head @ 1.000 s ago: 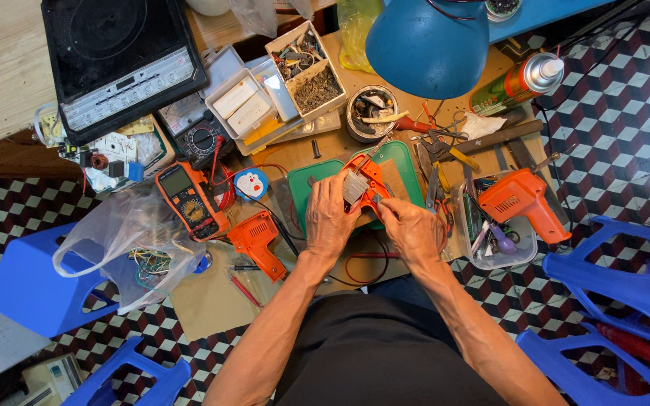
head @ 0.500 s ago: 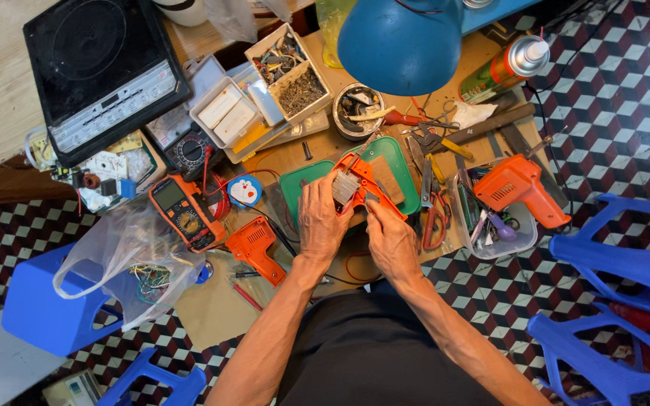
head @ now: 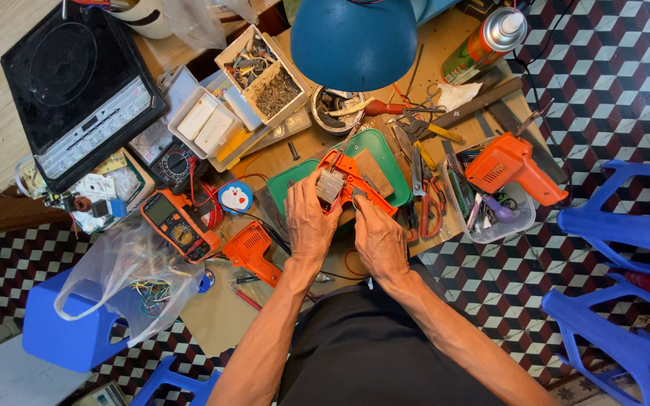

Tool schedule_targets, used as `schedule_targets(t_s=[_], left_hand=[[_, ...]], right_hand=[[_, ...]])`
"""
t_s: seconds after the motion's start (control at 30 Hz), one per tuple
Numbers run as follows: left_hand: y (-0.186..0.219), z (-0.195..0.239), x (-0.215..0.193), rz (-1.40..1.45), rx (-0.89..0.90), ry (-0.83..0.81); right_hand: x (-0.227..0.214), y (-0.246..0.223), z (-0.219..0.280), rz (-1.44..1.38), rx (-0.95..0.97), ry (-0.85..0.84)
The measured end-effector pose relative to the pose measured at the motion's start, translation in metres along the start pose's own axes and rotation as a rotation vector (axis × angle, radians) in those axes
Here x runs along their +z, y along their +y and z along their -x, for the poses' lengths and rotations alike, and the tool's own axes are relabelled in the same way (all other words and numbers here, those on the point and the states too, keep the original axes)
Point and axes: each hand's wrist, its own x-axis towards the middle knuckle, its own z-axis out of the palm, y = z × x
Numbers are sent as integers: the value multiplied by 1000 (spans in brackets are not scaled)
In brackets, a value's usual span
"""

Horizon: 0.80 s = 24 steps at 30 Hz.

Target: The person works at a cluttered workbench, using a multimeter to test an orange handheld device. They then use pliers to strip and twist wires, and a soldering iron to solder connections on the device's internal components.

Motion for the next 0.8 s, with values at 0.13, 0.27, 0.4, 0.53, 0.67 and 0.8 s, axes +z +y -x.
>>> schedule_targets(t_s=[0.13, 0.27, 0.4, 0.53, 0.67, 0.8], left_hand=[[1, 0, 0, 6, -7, -6], [1, 1, -1, 10, -38, -46], [0, 1, 1, 2, -10, -13], [-1, 2, 2, 3, -24, -26], [-2, 2, 1, 12, -12, -18], [-2, 2, 0, 15, -32, -54]], right_hand=[[-1, 2, 0, 64, 1, -32], [-1, 6, -3, 141, 33, -87], [5, 14, -7, 129, -8, -140], [17, 20, -11, 100, 31, -148], [21, 19, -15, 183, 33, -146], [15, 14, -22, 204, -94, -84]])
